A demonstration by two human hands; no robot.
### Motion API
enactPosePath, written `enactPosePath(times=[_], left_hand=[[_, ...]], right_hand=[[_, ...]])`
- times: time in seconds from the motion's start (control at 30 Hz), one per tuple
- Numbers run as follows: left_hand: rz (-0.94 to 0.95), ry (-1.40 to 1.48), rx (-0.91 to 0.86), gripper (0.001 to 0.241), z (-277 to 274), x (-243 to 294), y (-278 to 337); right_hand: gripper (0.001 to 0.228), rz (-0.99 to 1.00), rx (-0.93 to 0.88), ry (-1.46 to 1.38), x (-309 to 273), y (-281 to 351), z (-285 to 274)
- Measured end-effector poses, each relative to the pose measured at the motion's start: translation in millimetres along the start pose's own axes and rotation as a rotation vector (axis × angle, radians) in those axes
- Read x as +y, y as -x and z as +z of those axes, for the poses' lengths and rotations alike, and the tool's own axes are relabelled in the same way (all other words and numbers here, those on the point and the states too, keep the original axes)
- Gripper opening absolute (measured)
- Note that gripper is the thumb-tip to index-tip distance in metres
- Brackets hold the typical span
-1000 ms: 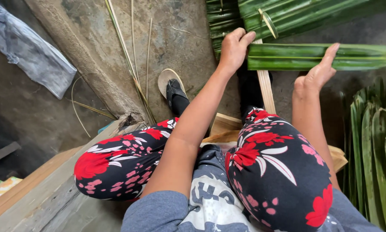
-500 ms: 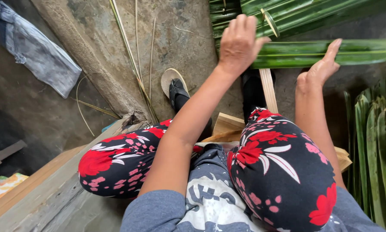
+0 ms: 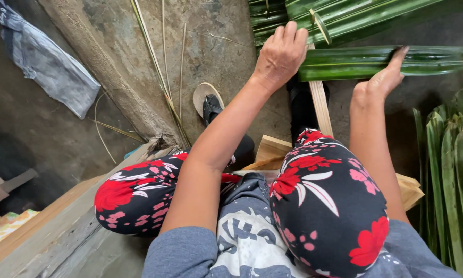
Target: Weaving palm leaves onto a wooden frame to create a thatched panel
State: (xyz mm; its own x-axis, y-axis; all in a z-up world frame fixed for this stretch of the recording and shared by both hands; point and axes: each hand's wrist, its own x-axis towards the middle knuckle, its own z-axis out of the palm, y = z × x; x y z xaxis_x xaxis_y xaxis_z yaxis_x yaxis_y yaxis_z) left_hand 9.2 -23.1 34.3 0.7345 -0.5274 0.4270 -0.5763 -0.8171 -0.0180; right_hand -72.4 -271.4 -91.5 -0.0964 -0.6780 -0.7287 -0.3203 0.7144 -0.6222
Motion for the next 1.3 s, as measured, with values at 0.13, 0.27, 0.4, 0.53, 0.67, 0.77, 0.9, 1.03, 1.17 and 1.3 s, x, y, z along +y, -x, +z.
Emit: enactPosePath(times=[0.13,0.27,0.4,0.53,0.67,0.77,0.9,1.03,1.17,1.3], left_hand=[[-0.095,0.132,-0.150,0.035,11,6,34],[-0.720,0.895,-0.471,0.028,3,29,58],[-1.150,1.215,-0.492,0.016,6,53,66],[-0.894,1.021,-0.367,0.015,13,57,86],[-0.796,0.884,-0.313,0.015,18,61,86],[-0.811,0.839,-0.292,0.015,26,60,80],[-0.932,0.835,-0.328,0.018,38,56,72],[-1.013,1.004,-0.269,0.023,36,51,64],[-1.104,1.317,-0.275,0.021,39,45,59],[-1.113,1.282,-0.223,0.021,37,45,56]], right_hand=[[0.156,-0.010,-0.039,-0.068,-5,9,8],[0.160,-0.006,-0.025,-0.017,-3,6,8],[0.134,-0.049,0.034,-0.057,0,23,-13],[0.127,-0.013,0.059,-0.066,0,58,-39],[0.139,0.032,0.022,-0.094,-7,73,-42],[0.151,0.063,0.032,-0.016,-6,70,-37],[0.164,0.058,0.026,-0.008,-11,64,-14],[0.164,0.018,0.005,0.048,-22,34,14],[0.097,-0.277,-0.380,-0.094,-18,-21,39],[0.170,-0.058,-0.052,-0.015,-39,54,31]])
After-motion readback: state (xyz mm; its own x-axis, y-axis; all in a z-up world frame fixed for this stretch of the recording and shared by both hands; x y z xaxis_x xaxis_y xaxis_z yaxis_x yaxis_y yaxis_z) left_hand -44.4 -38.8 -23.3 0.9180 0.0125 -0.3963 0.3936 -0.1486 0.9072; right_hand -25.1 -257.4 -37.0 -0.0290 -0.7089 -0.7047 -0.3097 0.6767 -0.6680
